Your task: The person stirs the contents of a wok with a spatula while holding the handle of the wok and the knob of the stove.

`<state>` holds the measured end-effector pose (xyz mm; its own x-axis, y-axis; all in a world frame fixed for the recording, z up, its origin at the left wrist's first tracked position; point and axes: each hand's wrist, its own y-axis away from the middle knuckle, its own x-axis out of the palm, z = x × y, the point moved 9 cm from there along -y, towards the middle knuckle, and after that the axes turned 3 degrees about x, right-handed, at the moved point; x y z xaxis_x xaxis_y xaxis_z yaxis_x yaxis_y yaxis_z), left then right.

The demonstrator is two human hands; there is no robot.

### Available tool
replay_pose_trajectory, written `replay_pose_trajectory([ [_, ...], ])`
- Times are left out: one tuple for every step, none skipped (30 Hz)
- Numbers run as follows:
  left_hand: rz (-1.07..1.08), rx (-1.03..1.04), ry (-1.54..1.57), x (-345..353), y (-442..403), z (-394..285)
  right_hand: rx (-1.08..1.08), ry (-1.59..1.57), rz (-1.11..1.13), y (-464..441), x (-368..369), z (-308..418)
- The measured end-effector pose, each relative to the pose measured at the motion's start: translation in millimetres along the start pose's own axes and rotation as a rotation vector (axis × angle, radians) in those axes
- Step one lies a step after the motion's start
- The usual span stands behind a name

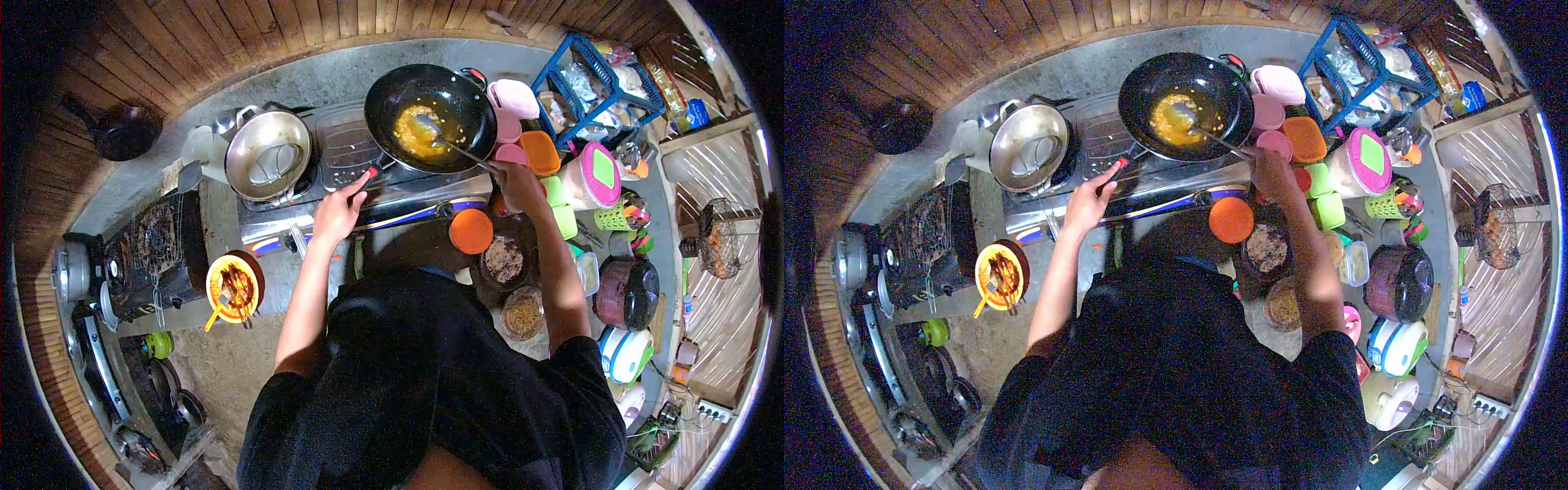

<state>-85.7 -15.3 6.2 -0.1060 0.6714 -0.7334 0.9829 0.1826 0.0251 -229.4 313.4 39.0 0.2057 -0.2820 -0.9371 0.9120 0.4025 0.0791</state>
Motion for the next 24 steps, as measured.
replay_pose_trajectory([
  [0.007,-0.005,0.001,2.0,-0.5,3.1,-0.001,0.0,-0.001,-0.7,0.6,-0.1],
  [0.014,-0.01,0.003,3.7,-1.0,5.4,-0.062,-0.03,0.008,-1.2,2.5,4.8],
  [0.013,-0.01,0.003,4.0,-1.4,5.7,-0.124,-0.059,0.016,-1.3,4.3,9.5],
  [0.011,-0.005,0.002,4.2,-1.5,5.6,-0.124,-0.059,0.016,-2.3,5.6,7.9],
  [0.009,0.0,0.001,4.2,-1.7,5.7,-0.13,-0.094,0.004,-3.7,5.0,6.8],
  [0.009,-0.001,0.001,3.3,-1.5,4.7,-0.137,-0.13,-0.007,-4.2,1.9,9.7],
  [0.018,-0.01,0.004,3.0,-1.2,4.2,-0.137,-0.13,-0.007,-5.0,-0.7,11.5],
  [0.027,-0.019,0.008,3.2,-0.7,4.1,-0.077,-0.121,-0.007,-6.8,-4.2,7.3],
  [0.027,-0.019,0.008,3.6,-0.7,4.5,-0.016,-0.113,-0.009,-8.3,-7.3,4.2],
  [0.011,-0.006,0.011,3.0,-0.8,4.0,-0.016,-0.113,-0.009,-9.7,-7.6,3.1],
  [-0.003,0.007,0.014,2.6,-0.7,3.5,-0.027,-0.076,-0.11,-10.7,-16.8,1.2],
  [-0.004,0.008,0.015,3.3,-1.2,4.2,-0.038,-0.04,-0.211,-11.3,-25.8,-1.2],
  [0.002,0.006,0.015,4.2,-1.7,5.5,-0.038,-0.039,-0.212,-14.5,-25.4,-6.3],
  [0.008,0.004,0.015,5.1,-2.0,6.6,-0.034,0.073,-0.245,-17.5,-26.9,-11.4],
  [0.007,0.006,0.015,4.9,-2.3,6.7,-0.03,0.187,-0.279,-18.4,-30.3,-11.8],
  [0.018,-0.008,0.006,5.9,-2.7,8.0,-0.03,0.187,-0.282,-18.9,-31.0,-13.1],
  [0.03,-0.021,-0.004,6.9,-2.9,9.3,0.014,0.237,-0.29,-19.5,-32.2,-17.5],
  [0.028,-0.02,-0.004,6.8,-2.9,9.1,0.058,0.288,-0.298,-19.7,-34.0,-21.2],
  [0.013,-0.005,0.0,5.6,-2.6,7.7,0.057,0.288,-0.299,-25.3,-27.7,-32.5],
  [-0.001,0.01,0.004,4.8,-2.1,6.5,-0.011,0.345,-0.326,-33.4,-18.0,-42.5],
  [-0.001,0.011,0.004,5.8,-2.1,7.3,-0.08,0.401,-0.354,-34.5,-18.3,-35.7],
  [-0.013,0.029,0.021,5.5,-2.3,6.7,-0.08,0.401,-0.355,-35.1,-16.8,-35.5],
  [-0.026,0.047,0.039,5.0,-2.3,6.3,-0.11,0.364,-0.36,-35.5,-13.6,-31.9],
  [-0.027,0.046,0.039,4.2,-2.1,5.5,-0.14,0.326,-0.364,-34.0,-15.0,-20.9],
])
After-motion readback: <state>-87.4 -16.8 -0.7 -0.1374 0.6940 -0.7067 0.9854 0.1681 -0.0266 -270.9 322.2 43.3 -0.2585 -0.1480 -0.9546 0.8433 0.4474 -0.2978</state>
